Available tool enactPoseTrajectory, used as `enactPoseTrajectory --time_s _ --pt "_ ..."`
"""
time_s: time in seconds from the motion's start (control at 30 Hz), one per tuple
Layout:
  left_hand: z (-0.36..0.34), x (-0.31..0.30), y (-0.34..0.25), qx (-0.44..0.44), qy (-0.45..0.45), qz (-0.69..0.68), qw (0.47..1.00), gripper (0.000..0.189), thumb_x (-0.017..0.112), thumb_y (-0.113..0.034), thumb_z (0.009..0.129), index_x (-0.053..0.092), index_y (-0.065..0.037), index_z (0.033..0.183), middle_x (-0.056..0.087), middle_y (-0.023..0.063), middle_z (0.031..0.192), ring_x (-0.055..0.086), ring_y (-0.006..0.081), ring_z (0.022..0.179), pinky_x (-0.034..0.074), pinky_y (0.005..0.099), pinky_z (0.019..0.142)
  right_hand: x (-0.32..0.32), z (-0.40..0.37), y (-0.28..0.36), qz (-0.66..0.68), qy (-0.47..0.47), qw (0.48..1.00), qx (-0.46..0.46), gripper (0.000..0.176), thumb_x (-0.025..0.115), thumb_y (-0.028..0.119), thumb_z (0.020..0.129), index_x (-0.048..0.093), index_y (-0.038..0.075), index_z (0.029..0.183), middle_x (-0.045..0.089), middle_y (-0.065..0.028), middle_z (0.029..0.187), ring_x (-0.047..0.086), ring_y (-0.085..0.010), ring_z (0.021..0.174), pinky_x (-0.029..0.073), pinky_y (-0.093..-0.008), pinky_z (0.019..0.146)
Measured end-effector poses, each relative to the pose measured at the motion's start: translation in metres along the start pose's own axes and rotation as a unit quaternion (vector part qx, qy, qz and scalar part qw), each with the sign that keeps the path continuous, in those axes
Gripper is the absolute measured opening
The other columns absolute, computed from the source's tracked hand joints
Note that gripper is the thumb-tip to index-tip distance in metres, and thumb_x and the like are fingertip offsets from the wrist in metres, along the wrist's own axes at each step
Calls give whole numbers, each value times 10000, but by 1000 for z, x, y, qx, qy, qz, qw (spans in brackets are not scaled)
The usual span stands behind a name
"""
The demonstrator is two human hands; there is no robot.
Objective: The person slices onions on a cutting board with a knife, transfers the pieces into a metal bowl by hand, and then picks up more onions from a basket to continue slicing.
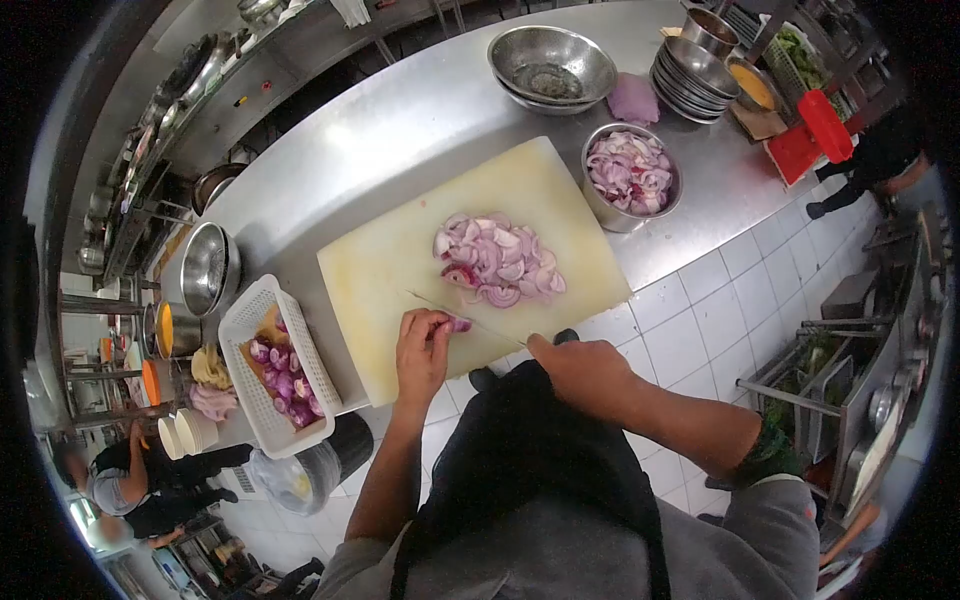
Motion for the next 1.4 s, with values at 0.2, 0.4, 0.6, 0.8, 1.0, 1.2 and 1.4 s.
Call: enactPoseTrajectory --time_s 0.2,0.4,0.6,0.8,1.0,1.2,1.4 --pt "1 0 1 -28 -1 -36 999 81 679 -28 962 674 -5 1040 622 162 1029 645 320 880 535 394 762 29 17 -8 29 -27 999 -4 423 516 69 938 468 40 1358 726 -248 894 734 -440 826 568 -566 705" --pt "0 -1 4 0 1 -3 1000 47 667 -22 956 667 -11 1002 630 165 1011 638 339 914 523 417 800 7 -6 4 18 13 1000 1 429 526 80 941 461 36 1363 727 -246 877 732 -446 818 575 -552 703" --pt "2 -1 0 -3 -2 -17 1000 35 654 -4 953 661 -9 986 643 160 994 641 341 921 525 419 805 31 21 -4 23 -23 999 8 424 527 86 942 466 51 1361 729 -248 887 733 -445 829 570 -567 711" --pt "-3 -2 8 -15 -13 -31 999 45 656 6 945 659 -11 986 649 154 997 645 335 925 530 415 808 13 -9 7 31 23 999 20 427 521 73 938 465 42 1361 726 -259 881 733 -446 830 570 -573 720" --pt "2 -1 3 1 -5 -21 1000 47 664 7 935 653 -9 978 644 158 1002 642 337 916 528 415 799 35 25 0 69 -28 997 1 298 499 72 940 494 33 1235 716 -272 904 717 -470 876 545 -594 752" --pt "16 3 -11 58 110 109 986 95 693 -41 920 602 -33 946 664 127 967 650 313 918 521 420 778 10 51 -19 85 -49 993 -61 222 508 81 949 518 21 1162 696 -291 887 684 -500 894 507 -604 800" --pt "-13 -14 23 -278 39 33 959 124 688 -25 903 623 -30 1009 678 144 1027 673 308 963 539 422 814 7 48 -19 93 -49 993 -59 213 512 123 980 519 18 1166 692 -293 900 676 -498 923 501 -606 818"
Point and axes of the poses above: each hand's wrist, its own z-axis towards the middle knuckle, its own x-axis out of the palm, y = z × x, the point moved 10 cm from there along z, towards the middle knuckle
